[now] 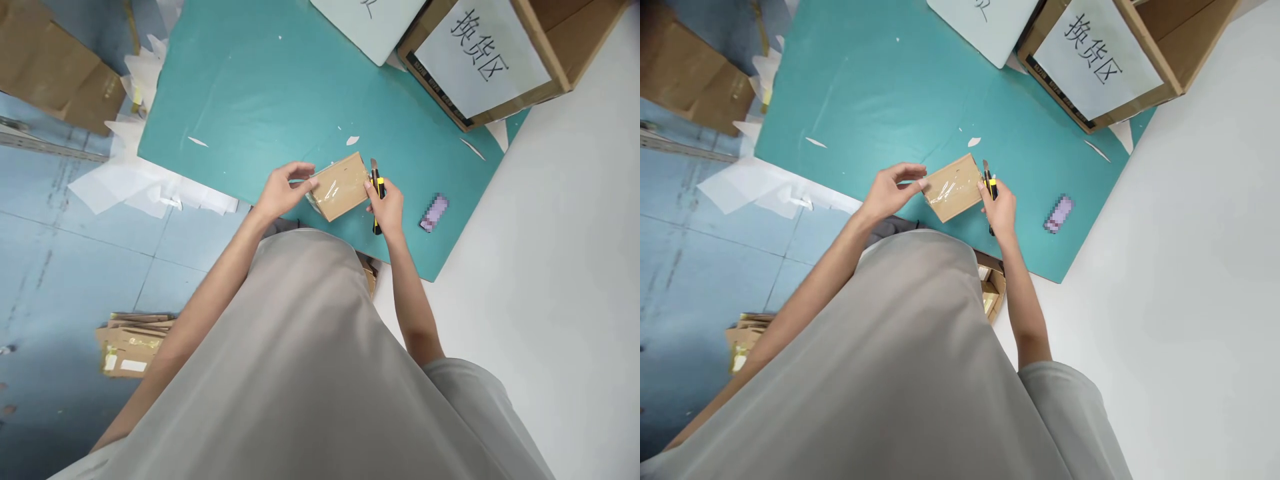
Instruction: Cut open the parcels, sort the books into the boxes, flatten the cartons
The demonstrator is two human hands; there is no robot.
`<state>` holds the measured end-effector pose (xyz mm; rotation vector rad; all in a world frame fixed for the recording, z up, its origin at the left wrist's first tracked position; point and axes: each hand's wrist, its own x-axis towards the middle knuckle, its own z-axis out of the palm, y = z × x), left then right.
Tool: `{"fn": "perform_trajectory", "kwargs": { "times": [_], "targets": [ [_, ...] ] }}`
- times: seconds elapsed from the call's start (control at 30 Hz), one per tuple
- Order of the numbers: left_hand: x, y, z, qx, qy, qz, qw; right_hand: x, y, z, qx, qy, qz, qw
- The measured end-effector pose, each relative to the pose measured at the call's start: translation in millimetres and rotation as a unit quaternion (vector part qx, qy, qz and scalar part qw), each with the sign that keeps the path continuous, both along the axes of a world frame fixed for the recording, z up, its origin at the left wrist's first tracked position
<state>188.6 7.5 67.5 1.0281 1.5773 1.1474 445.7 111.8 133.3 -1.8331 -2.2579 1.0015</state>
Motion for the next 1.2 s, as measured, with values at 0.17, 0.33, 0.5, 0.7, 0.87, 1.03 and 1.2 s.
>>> {"fn": "perform_trajectory", "kwargs": {
  "times": [0.17,0.33,0.5,0.7,0.87,1.03,1.2],
  "targets": [
    [-5.0,3.6,7.7,-0.02,0.004,0.011,1.0,-15.1,-4.8,22.1,0.104,-0.077,0.09,0.988],
    [-13.3,6.7,1.8,-0.023,-0.01,0.006,1.0,-32.4,-37.1,43.8,0.083,-0.097,0.215,0.968],
    [-13.9,9.8,0.8,-0.025,-0.012,0.007,1.0,-52.3,-65.1,41.9,-0.017,-0.134,0.288,0.948],
    [-14.6,8.9,0.7,-0.025,-0.014,0.009,1.0,-68.0,-76.4,42.7,-0.034,-0.16,0.274,0.948],
    [-14.9,8.4,-1.9,-0.023,-0.021,0.01,0.999,-72.3,-76.8,45.6,-0.043,-0.165,0.264,0.949],
    [-14.4,9.2,-5.6,-0.026,-0.029,0.014,0.999,-80.6,-80.6,47.3,-0.045,-0.21,0.269,0.939],
    [-6.1,8.4,-0.5,-0.035,-0.022,0.038,0.998,-80.6,-91.6,55.8,-0.043,-0.262,0.265,0.927]
  ]
}}
